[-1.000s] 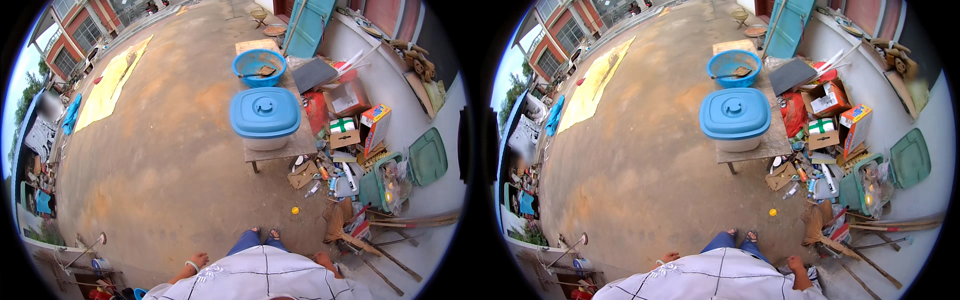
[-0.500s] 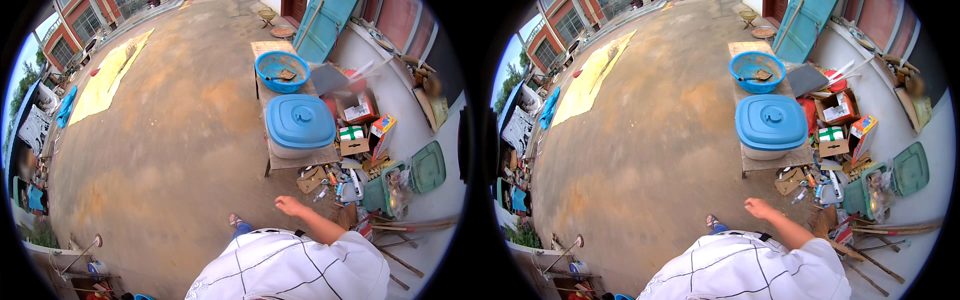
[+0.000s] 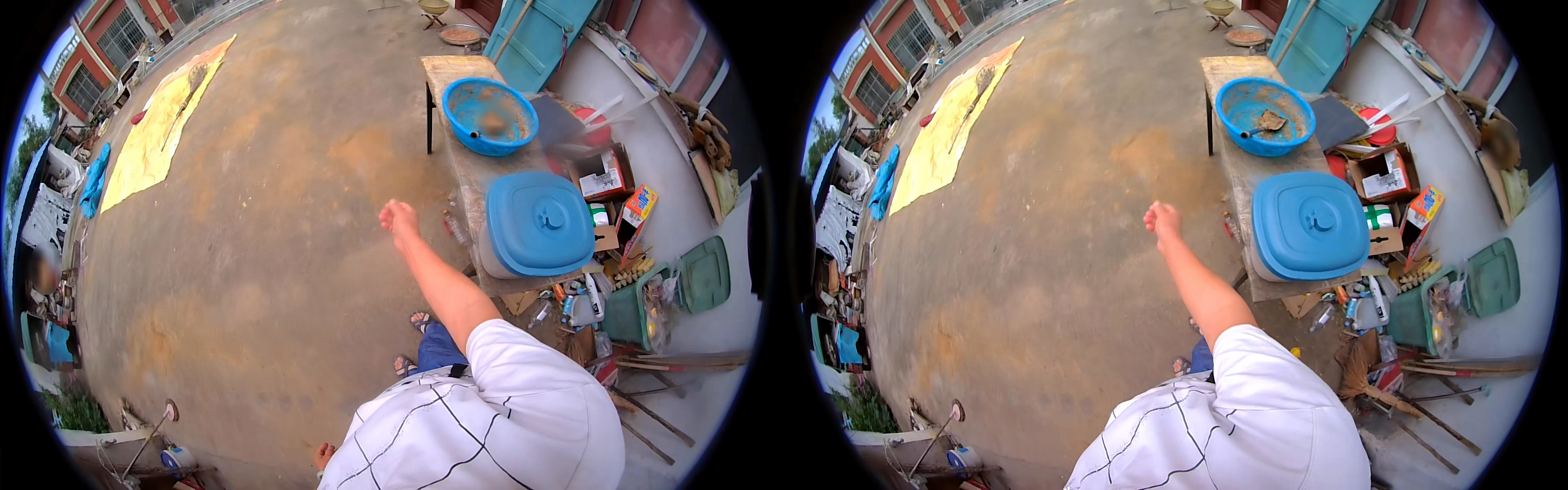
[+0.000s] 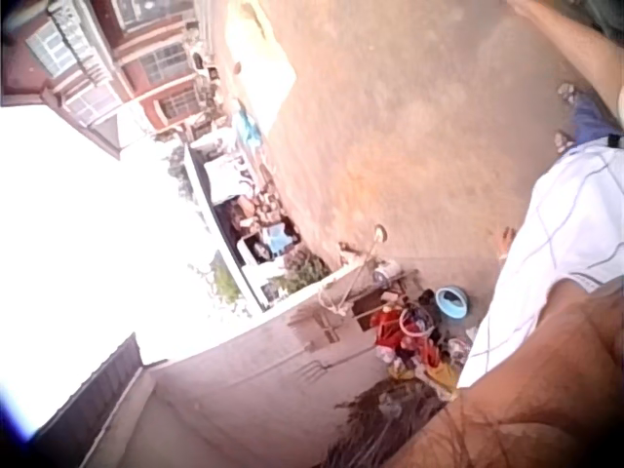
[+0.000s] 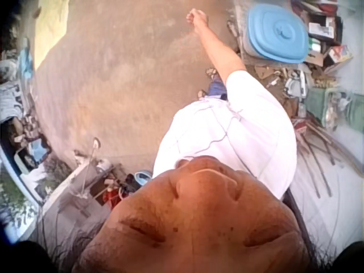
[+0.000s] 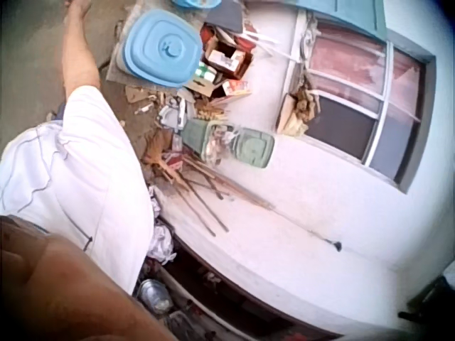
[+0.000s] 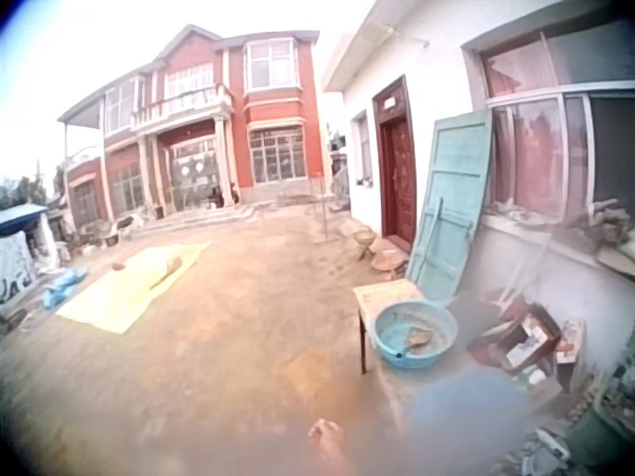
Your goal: The person walks through a cluttered outdoor area and enters a storage room to retrieve a metal bowl. They scoop a granular substance, likely rice or grain, from a large sack into a blue plastic basin. After returning to the courtyard, the person mixes the contents of the basin by hand.
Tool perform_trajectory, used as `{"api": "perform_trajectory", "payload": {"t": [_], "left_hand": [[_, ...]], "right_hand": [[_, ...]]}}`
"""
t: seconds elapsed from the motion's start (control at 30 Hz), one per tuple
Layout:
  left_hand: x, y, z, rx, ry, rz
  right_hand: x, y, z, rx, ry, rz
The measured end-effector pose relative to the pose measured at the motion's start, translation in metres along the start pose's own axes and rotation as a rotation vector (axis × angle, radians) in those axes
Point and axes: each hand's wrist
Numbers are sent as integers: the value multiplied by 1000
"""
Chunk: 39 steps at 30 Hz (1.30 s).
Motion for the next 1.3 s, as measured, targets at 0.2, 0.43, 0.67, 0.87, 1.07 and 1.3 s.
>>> {"api": "perform_trajectory", "payload": {"t": [0.2, 0.43, 0.67, 0.87, 1.07, 1.3], "left_hand": [[-105, 3, -72, 103, 202, 2], [-180, 12, -138, 104, 261, 29], [-207, 11, -169, 121, 304, -1], [-215, 4, -170, 146, 298, -41], [-193, -31, -130, 186, 243, -92], [-204, -92, -81, 211, 267, -92]], "right_hand": [[17, 132, 67, -5, 196, -288], [55, 198, 127, 83, 435, -448], [83, 243, 149, 171, 607, -529], [109, 267, 162, 168, 706, -583], [158, 309, 144, 382, 752, -381], [179, 268, 149, 235, 571, -457]]}}
Point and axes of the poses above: each hand's wrist, its own y-axis towards the middle knuckle, its own x-axis out of the back of the hand, z = x × y, and after that the axes turned 4 degrees about -x, right-handed
